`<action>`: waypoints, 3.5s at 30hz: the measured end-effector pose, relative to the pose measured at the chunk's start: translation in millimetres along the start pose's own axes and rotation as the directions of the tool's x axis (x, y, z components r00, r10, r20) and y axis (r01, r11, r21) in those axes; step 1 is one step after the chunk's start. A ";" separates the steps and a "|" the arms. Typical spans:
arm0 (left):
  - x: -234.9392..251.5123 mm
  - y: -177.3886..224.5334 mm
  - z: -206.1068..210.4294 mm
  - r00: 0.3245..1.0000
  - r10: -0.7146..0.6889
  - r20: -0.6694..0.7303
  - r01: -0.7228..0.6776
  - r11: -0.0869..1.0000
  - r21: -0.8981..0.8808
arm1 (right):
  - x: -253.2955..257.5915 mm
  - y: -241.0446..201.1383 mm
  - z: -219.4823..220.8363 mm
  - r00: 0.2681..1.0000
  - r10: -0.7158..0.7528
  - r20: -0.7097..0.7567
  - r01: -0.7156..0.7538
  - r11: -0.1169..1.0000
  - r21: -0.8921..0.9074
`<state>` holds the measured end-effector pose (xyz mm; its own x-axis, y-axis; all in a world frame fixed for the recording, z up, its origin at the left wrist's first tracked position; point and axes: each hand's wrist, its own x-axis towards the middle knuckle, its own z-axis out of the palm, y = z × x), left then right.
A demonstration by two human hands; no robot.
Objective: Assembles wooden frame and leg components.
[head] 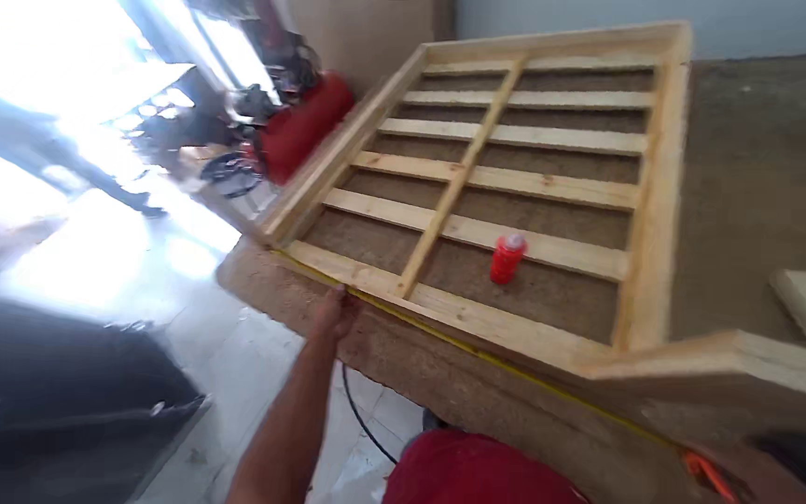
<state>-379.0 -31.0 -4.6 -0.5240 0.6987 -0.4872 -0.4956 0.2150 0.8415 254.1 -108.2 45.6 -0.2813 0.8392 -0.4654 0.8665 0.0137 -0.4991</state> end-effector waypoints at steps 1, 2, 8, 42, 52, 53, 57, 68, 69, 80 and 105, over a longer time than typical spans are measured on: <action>-0.2 1.6 -3.1 0.998 0.009 0.058 -0.013 0.998 0.055 | -2.0 2.6 -4.4 0.999 0.024 -0.032 -0.024 1.000 0.001; 0.7 0.4 -4.2 0.994 0.010 0.111 -0.020 0.995 0.094 | -5.1 4.5 -8.2 0.995 0.076 -0.069 -0.076 0.997 0.002; 26.5 -16.1 -6.2 0.988 0.022 0.155 -0.030 0.998 0.053 | -2.2 5.1 -25.2 0.977 0.154 -0.150 -0.164 0.985 -0.055; 28.3 -17.5 -4.5 0.988 0.032 0.152 -0.033 0.999 0.004 | 4.6 1.7 -10.3 0.944 0.115 -0.309 -0.153 0.983 -0.102; -172.4 -129.8 104.9 0.410 -0.763 0.500 -0.706 0.082 0.704 | 22.3 4.6 112.6 0.975 0.164 -0.148 -0.163 0.986 0.022; -178.9 -129.0 118.1 0.425 -0.721 0.547 -0.729 0.086 0.679 | 24.9 9.4 124.0 0.968 0.183 -0.172 -0.187 0.982 -0.006; -186.3 -127.6 176.9 0.432 -0.175 0.885 -0.890 0.076 0.450 | 25.9 19.7 136.5 0.939 0.261 -0.226 -0.258 0.965 0.043; -168.9 -175.5 273.6 0.393 -0.359 0.846 -0.916 -0.230 0.328 | 69.4 0.5 66.7 0.734 -0.052 -0.677 0.042 0.999 -0.031; -167.5 -177.1 271.8 0.375 -0.348 0.859 -0.922 -0.239 0.305 | 71.6 2.3 69.2 0.724 -0.062 -0.687 0.040 0.998 -0.048; -160.5 -183.6 265.9 0.278 -0.273 0.921 -0.947 -0.237 0.216 | 76.5 9.6 69.9 0.630 -0.195 -0.752 0.164 0.980 -0.117; -160.8 -182.5 268.0 0.309 -0.314 0.898 -0.940 -0.242 0.239 | 78.4 16.2 62.5 0.644 -0.282 -0.712 0.245 0.957 -0.157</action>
<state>-18.8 0.3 -17.2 0.6157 0.7608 -0.2052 0.7782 -0.5461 0.3101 220.3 -76.2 -44.7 -0.1316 0.9232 0.3612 0.8248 0.3041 -0.4767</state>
